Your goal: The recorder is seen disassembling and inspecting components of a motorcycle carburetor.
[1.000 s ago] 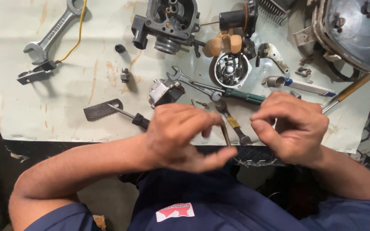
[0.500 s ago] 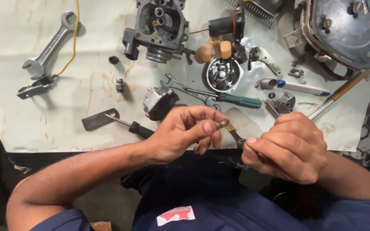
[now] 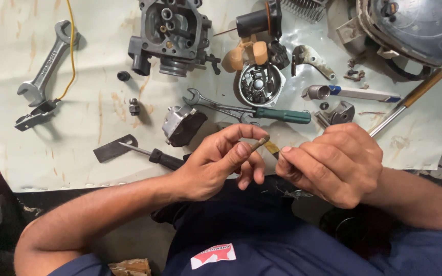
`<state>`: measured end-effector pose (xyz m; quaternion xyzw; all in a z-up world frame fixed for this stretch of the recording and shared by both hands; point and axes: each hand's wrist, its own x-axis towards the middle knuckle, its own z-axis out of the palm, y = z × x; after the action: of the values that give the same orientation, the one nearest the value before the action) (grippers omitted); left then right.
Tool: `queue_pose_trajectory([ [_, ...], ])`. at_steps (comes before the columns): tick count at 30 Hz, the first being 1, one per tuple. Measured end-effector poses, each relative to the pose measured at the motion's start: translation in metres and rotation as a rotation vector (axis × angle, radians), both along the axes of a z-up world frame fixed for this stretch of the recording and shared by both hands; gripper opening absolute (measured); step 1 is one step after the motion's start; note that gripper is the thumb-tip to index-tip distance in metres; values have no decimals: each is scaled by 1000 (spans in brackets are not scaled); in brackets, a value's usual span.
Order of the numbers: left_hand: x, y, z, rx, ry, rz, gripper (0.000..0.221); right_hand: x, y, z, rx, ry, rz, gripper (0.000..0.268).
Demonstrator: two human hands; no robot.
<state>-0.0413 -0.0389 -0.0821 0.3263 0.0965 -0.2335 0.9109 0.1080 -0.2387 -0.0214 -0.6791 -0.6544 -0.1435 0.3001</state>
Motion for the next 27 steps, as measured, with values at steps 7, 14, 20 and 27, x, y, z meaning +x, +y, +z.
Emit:
queue_pose_trajectory([
  [7,0,-2,-1,5,-11,28,46,0,0,-1,-7,12,-3,14],
  [14,-1,-1,-1,28,-22,14,47,-1,1,-5,27,24,-2,16],
  [20,0,-1,0,42,-20,13,48,-1,2,-5,22,29,6,16],
  [27,1,0,1,68,-17,0,49,0,3,-5,17,22,6,15],
])
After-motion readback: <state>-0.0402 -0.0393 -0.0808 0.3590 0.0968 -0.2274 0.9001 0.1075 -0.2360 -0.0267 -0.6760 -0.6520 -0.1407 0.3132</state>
